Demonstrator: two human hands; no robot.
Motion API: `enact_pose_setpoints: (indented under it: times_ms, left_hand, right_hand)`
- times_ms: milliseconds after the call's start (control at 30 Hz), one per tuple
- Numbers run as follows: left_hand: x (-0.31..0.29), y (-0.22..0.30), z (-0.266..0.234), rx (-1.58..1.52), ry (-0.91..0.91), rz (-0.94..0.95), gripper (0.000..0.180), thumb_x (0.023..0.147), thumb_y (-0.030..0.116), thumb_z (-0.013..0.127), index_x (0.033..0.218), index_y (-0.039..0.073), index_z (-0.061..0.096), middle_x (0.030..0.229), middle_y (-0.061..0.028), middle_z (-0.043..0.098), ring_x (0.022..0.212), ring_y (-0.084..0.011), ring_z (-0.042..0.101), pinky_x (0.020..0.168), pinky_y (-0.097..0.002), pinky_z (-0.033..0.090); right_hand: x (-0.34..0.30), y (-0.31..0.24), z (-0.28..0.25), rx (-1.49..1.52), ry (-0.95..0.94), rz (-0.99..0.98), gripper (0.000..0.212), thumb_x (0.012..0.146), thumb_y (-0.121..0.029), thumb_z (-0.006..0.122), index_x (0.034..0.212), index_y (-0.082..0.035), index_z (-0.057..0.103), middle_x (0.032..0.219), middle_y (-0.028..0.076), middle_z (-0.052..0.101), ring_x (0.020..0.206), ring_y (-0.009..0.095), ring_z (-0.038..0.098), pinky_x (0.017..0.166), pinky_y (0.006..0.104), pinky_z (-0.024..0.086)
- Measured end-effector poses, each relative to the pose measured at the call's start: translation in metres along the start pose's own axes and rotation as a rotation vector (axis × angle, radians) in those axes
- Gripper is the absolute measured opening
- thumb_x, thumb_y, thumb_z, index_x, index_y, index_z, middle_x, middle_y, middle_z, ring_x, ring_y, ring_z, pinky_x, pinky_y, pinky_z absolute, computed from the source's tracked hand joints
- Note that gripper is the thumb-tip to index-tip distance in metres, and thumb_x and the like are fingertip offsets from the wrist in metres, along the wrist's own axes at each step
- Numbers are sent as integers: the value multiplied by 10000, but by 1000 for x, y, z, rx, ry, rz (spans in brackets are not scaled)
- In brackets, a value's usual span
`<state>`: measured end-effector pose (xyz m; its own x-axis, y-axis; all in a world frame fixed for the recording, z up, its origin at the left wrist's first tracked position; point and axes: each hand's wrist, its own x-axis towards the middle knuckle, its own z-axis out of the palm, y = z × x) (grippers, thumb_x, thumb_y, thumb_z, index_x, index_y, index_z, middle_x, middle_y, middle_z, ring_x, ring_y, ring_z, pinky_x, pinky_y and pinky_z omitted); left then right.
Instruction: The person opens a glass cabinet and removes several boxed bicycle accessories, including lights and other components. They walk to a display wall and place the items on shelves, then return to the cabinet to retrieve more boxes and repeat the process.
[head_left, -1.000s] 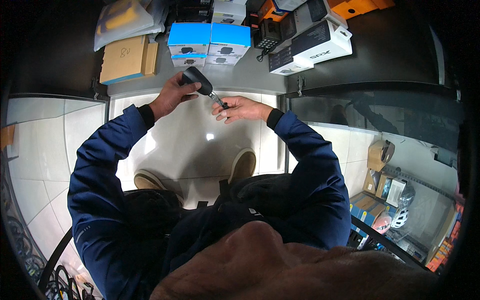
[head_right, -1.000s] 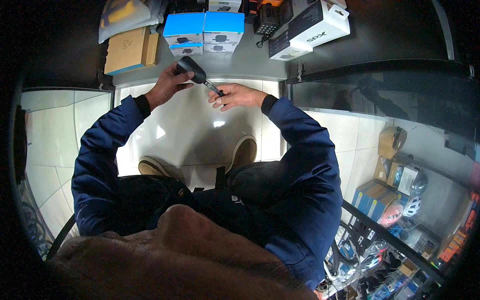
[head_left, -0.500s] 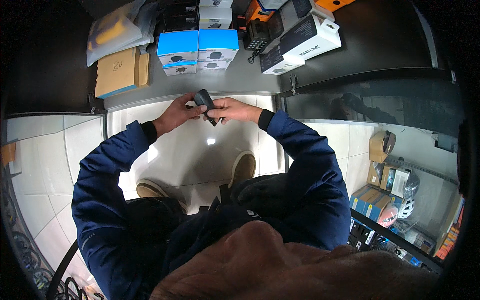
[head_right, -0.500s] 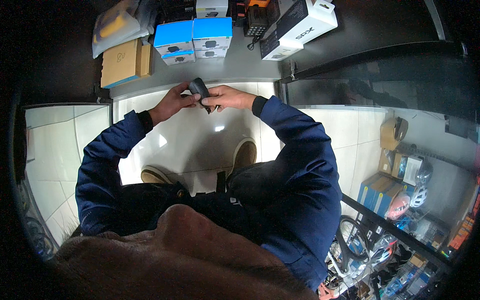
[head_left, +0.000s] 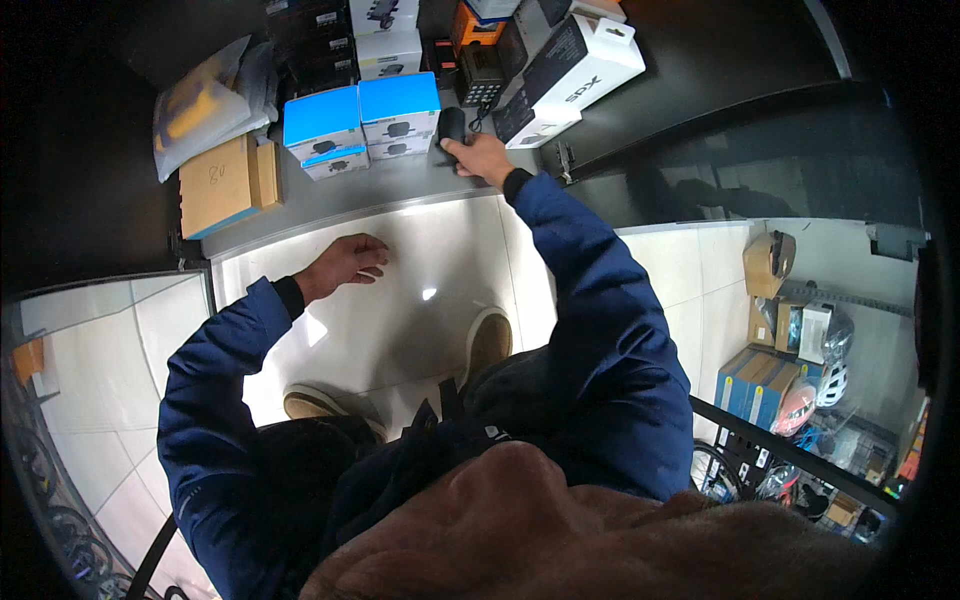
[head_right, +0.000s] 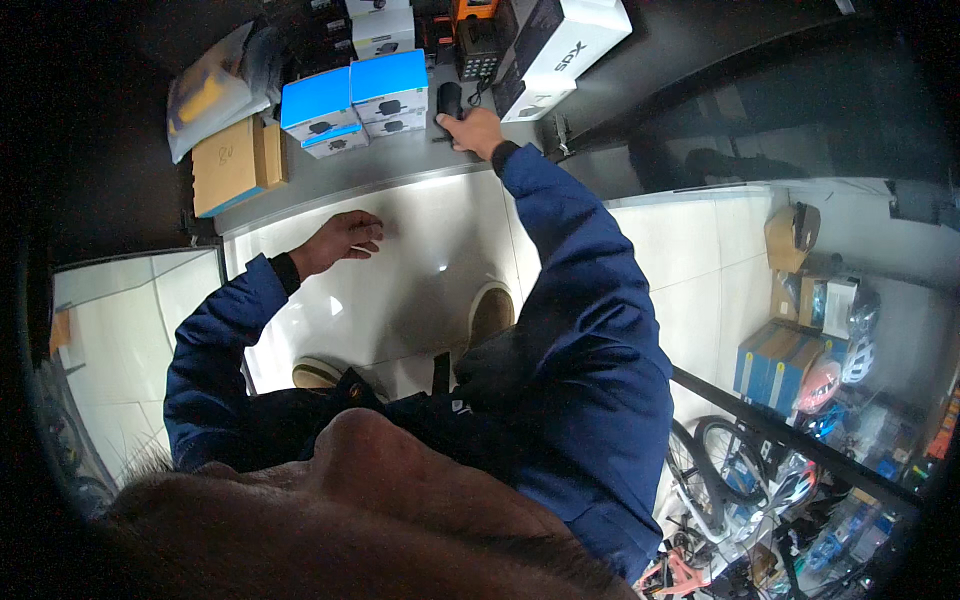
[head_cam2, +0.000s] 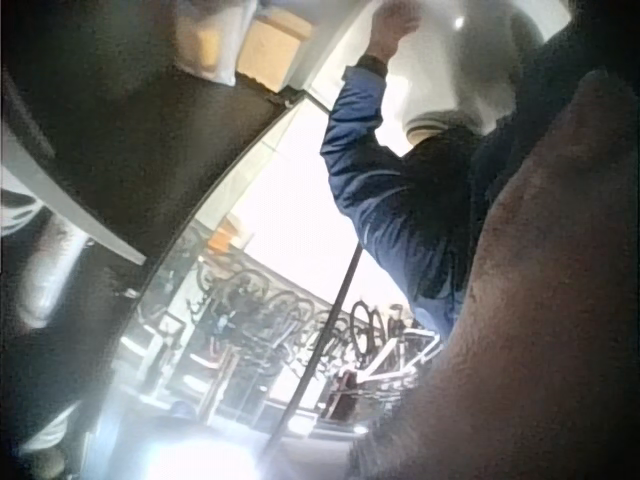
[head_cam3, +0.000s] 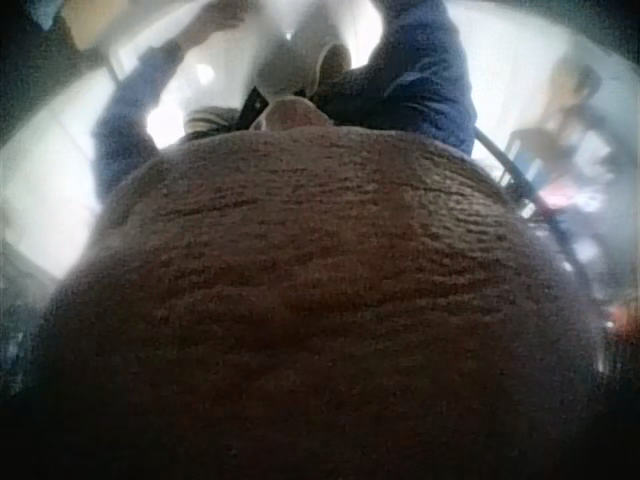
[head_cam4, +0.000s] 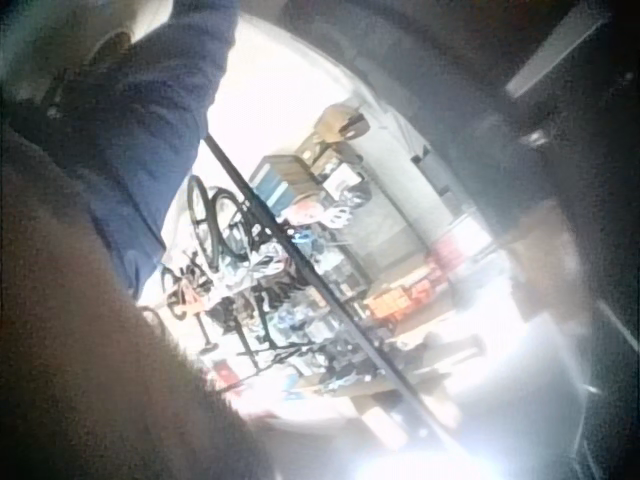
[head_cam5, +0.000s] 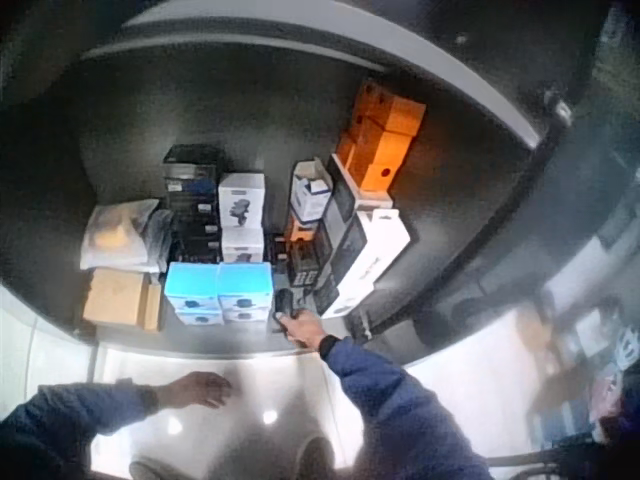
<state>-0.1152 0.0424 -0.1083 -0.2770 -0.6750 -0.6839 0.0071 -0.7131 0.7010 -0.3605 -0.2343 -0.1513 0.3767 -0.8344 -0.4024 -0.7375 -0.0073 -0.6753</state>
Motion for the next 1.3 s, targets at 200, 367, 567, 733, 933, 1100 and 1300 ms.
enact_pose_setpoints:
  times_ms: [200, 367, 567, 733, 933, 1100, 1300]
  left_hand:
    - [-1, -6, -2, 15, -50, -49, 416, 1063, 319, 667, 1372, 52, 592, 1222, -58, 673, 1052, -157, 681, 960, -342, 574]
    - [-2, -13, -9, 24, -50, -44, 403, 1068, 319, 658, 1363, 52, 601, 1210, -58, 675, 1053, -158, 682, 964, -340, 574]
    - [6, -11, -10, 29, -58, -52, 392, 1072, 316, 648, 1363, 57, 602, 1214, -54, 676, 1051, -156, 681, 969, -341, 573]
    - [8, -10, -11, 8, -57, -64, 393, 1049, 301, 669, 1349, 54, 610, 1197, -50, 674, 1046, -153, 672, 968, -329, 565]
    - [8, -18, -15, -9, -67, -66, 385, 1046, 298, 673, 1345, 63, 615, 1189, -45, 677, 1040, -155, 683, 960, -331, 571]
    - [10, -22, -15, -27, -76, -68, 375, 1049, 308, 679, 1333, 69, 622, 1181, -41, 681, 1039, -151, 689, 948, -329, 577]
    - [3, -24, -17, -27, -59, -91, 370, 1047, 310, 683, 1318, 66, 622, 1180, -43, 680, 1033, -150, 689, 951, -327, 574]
  right_hand:
    - [28, -31, 8, -368, 165, -157, 702, 893, -635, 663, 910, 61, 760, 948, 237, 775, 911, 388, 750, 888, 454, 592]
    - [19, -28, 0, -433, 213, -203, 621, 918, -580, 665, 1000, 28, 762, 1073, 281, 747, 1016, 426, 724, 907, 497, 579]
    - [12, -16, -14, -404, 490, -393, 306, 940, -275, 694, 1050, 10, 715, 1045, 259, 717, 964, 424, 711, 866, 509, 580]
    - [14, -18, -20, -370, 552, -545, 292, 917, -210, 699, 1110, 8, 687, 1055, 252, 710, 955, 422, 712, 847, 503, 585]
    - [24, -49, -20, -499, 418, -494, 578, 894, -124, 693, 1436, -5, 532, 1043, 271, 729, 963, 440, 716, 831, 523, 578]
    - [56, -73, -14, -667, 361, -430, 775, 939, -84, 596, 1636, 33, 279, 1024, 265, 755, 901, 424, 746, 742, 525, 600]
    - [67, -56, 1, -731, 370, -390, 738, 989, -135, 539, 1648, 38, 257, 941, 217, 779, 826, 384, 766, 673, 508, 595]
